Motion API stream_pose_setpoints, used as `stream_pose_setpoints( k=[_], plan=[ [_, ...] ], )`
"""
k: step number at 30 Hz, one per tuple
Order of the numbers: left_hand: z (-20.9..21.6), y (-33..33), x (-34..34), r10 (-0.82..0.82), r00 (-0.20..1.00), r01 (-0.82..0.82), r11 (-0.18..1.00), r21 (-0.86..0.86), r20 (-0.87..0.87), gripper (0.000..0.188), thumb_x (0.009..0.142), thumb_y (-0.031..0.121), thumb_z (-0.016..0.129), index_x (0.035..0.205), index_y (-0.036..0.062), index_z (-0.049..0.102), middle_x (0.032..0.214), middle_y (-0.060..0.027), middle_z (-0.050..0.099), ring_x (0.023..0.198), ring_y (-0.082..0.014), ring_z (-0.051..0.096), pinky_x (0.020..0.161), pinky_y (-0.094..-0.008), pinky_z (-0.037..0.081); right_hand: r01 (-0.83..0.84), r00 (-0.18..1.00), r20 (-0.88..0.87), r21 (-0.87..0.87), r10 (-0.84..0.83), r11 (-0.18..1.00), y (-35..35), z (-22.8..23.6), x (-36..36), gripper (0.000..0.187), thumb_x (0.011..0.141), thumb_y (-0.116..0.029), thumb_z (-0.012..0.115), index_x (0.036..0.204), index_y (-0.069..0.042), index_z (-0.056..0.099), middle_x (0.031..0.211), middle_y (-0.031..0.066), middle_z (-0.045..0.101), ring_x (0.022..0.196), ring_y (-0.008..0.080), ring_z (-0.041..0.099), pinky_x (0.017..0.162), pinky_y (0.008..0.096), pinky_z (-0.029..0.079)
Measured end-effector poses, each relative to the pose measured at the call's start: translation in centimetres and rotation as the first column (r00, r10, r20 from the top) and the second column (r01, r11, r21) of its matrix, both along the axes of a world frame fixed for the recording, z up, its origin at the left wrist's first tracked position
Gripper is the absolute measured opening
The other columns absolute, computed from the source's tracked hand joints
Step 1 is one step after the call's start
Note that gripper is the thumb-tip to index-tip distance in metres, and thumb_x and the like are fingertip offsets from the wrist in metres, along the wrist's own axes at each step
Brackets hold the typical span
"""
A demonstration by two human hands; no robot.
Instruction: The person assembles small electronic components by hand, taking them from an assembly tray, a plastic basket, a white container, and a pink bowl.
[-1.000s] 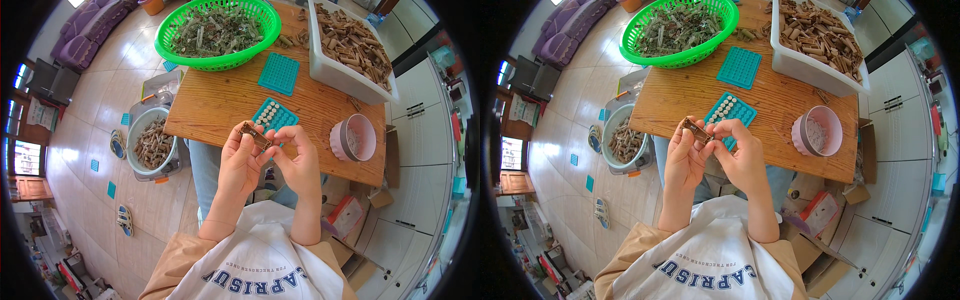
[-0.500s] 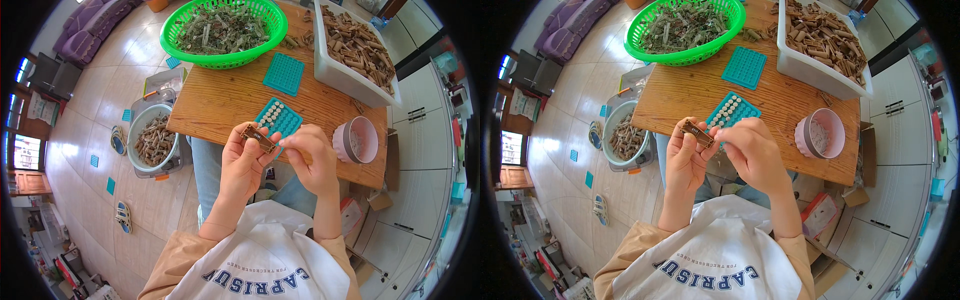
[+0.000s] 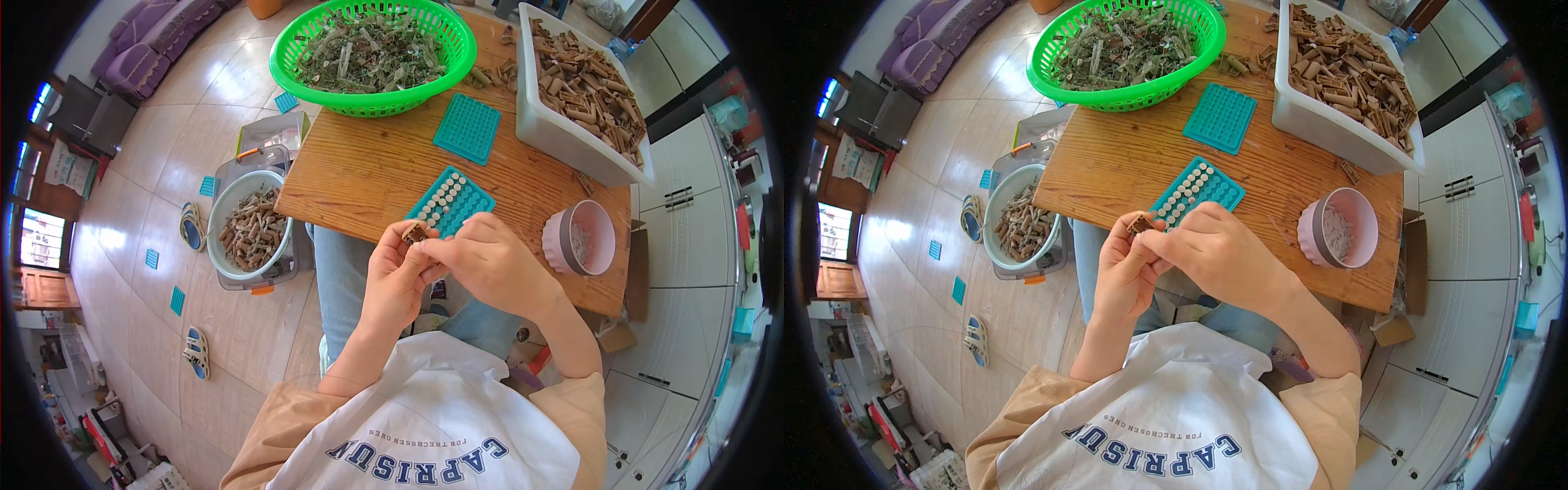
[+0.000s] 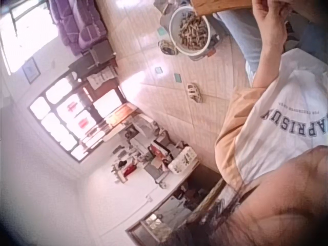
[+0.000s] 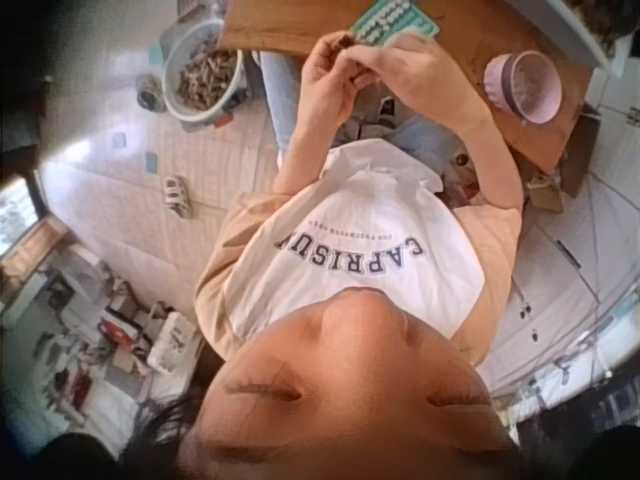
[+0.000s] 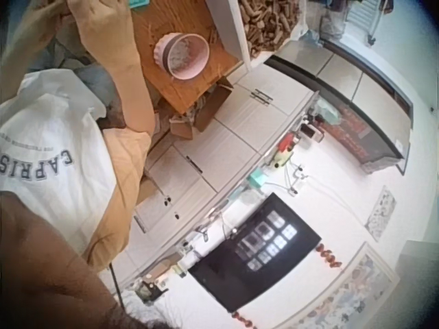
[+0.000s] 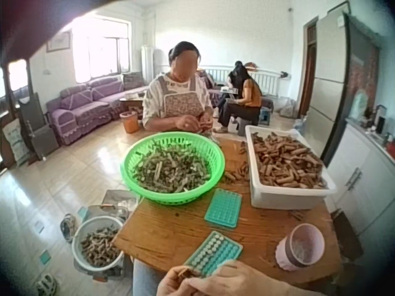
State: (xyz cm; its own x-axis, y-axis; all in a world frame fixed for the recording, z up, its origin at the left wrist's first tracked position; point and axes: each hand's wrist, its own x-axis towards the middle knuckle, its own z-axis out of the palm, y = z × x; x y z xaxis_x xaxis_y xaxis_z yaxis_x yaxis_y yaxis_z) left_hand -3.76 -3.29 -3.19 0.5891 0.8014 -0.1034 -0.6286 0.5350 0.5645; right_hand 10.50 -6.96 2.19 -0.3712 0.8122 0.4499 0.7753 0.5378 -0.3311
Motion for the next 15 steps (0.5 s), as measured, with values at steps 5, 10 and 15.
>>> stream_pose_setpoints(
  k=[5,10,15],
  plan=[
    [-0.9,-0.5,-0.9,-0.042,0.997,0.037,0.997,-0.073,-0.062,0.019,0.085,0.005,0.044,0.103,0.0044,0.039,0.099,-0.0072,0.049,0.087,-0.0151,0.054,0.071,-0.0283,0.051,-0.066,0.992,0.104,0.004,0.065,0.998,-0.2,-1.0,-0.3,0.027,0.068,-0.008,0.058,0.095,-0.010,0.055,0.066,-0.0033,0.047,0.064,0.0136,0.048,0.067,0.0275,0.039],
    [-1.0,-1.2,-1.6,-0.083,0.989,0.073,0.994,-0.087,-0.121,0.015,0.087,0.009,0.041,0.101,0.0032,0.040,0.095,-0.0068,0.050,0.077,-0.0112,0.054,0.060,-0.0227,0.051,-0.150,0.961,0.250,0.126,0.115,0.981,-1.1,-2.0,-0.9,0.026,0.070,-0.013,0.059,0.095,-0.011,0.055,0.071,-0.0057,0.049,0.068,0.0102,0.047,0.070,0.0262,0.040],
    [-0.5,-1.8,-1.9,-0.064,0.997,0.053,0.976,-0.209,-0.047,0.017,0.089,0.013,0.040,0.102,0.0025,0.041,0.095,-0.0076,0.052,0.078,-0.0125,0.056,0.058,-0.0223,0.052,-0.154,0.986,0.107,0.254,0.130,0.955,-1.0,-3.6,-1.4,0.022,0.071,-0.010,0.057,0.092,-0.011,0.054,0.075,-0.0041,0.050,0.067,0.0114,0.047,0.065,0.0248,0.041]
  ],
)
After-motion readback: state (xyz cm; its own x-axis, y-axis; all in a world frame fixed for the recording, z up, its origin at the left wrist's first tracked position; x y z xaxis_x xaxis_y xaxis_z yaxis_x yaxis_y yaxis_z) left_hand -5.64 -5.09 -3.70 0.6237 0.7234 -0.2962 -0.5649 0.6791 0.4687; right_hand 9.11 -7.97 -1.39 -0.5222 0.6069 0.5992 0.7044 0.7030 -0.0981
